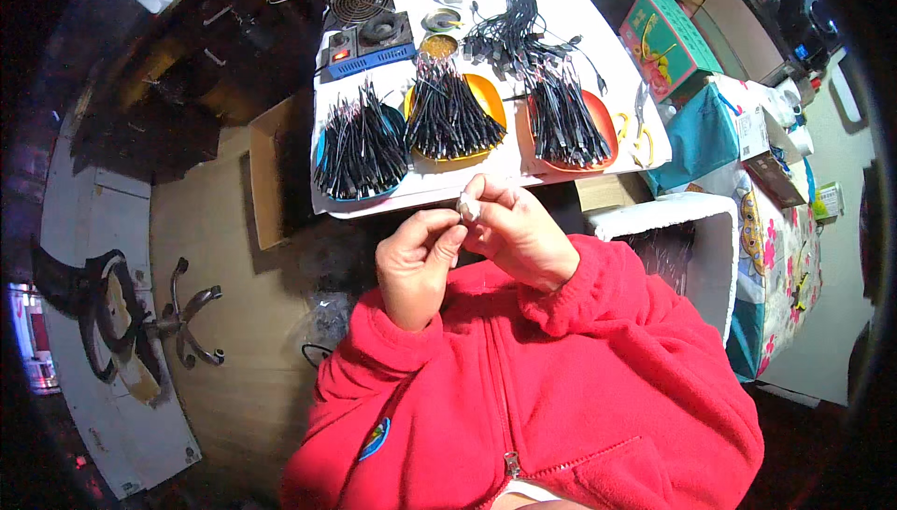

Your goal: The person repeatedly picks small black wires from bowls on a table, attaches a small white connector to each wire end, and places the finished unit into a white box. The process is repeated continuously with both hands.

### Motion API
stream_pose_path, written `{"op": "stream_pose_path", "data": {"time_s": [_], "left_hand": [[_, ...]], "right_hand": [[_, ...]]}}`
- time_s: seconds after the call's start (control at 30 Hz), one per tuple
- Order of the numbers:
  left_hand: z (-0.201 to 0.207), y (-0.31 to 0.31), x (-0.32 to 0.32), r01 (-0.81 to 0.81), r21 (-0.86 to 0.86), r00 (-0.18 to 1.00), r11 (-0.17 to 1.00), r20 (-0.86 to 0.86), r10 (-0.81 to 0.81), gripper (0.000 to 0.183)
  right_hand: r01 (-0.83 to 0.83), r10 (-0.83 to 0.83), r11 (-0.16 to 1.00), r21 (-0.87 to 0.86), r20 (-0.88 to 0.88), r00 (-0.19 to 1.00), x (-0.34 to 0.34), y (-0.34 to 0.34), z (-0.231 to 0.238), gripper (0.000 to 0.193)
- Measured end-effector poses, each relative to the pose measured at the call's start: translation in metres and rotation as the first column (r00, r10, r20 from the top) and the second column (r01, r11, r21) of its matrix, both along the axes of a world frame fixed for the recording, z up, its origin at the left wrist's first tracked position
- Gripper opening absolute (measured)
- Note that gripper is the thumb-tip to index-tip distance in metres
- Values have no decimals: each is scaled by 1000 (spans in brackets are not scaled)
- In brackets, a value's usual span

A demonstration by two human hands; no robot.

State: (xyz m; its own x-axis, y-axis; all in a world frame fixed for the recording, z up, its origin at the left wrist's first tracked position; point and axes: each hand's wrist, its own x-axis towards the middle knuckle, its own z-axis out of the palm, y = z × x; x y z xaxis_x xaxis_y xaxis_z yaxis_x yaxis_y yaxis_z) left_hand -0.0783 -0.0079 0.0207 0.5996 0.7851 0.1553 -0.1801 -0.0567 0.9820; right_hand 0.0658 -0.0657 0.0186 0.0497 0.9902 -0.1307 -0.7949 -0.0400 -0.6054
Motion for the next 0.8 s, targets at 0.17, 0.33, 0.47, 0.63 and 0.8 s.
{"op": "stream_pose_path", "data": {"time_s": [0.17,0.33,0.47,0.63,0.8], "left_hand": [[-8,9,-1,38,-81,999,996,12,-37,12],[-15,25,-3,63,-276,991,959,129,-28,14],[-20,30,0,53,-364,977,930,210,26,10],[-23,35,2,45,-402,979,915,200,40,10],[-28,38,0,37,-449,969,893,234,77,11]], "right_hand": [[-28,43,998,-52,323,946,12,8,-4,11],[202,-179,969,143,969,173,61,39,1,15],[349,69,936,52,944,-323,108,94,-4,21],[391,283,909,-144,902,-327,124,134,-25,26],[427,167,903,-55,959,-229,126,132,-31,27]]}}
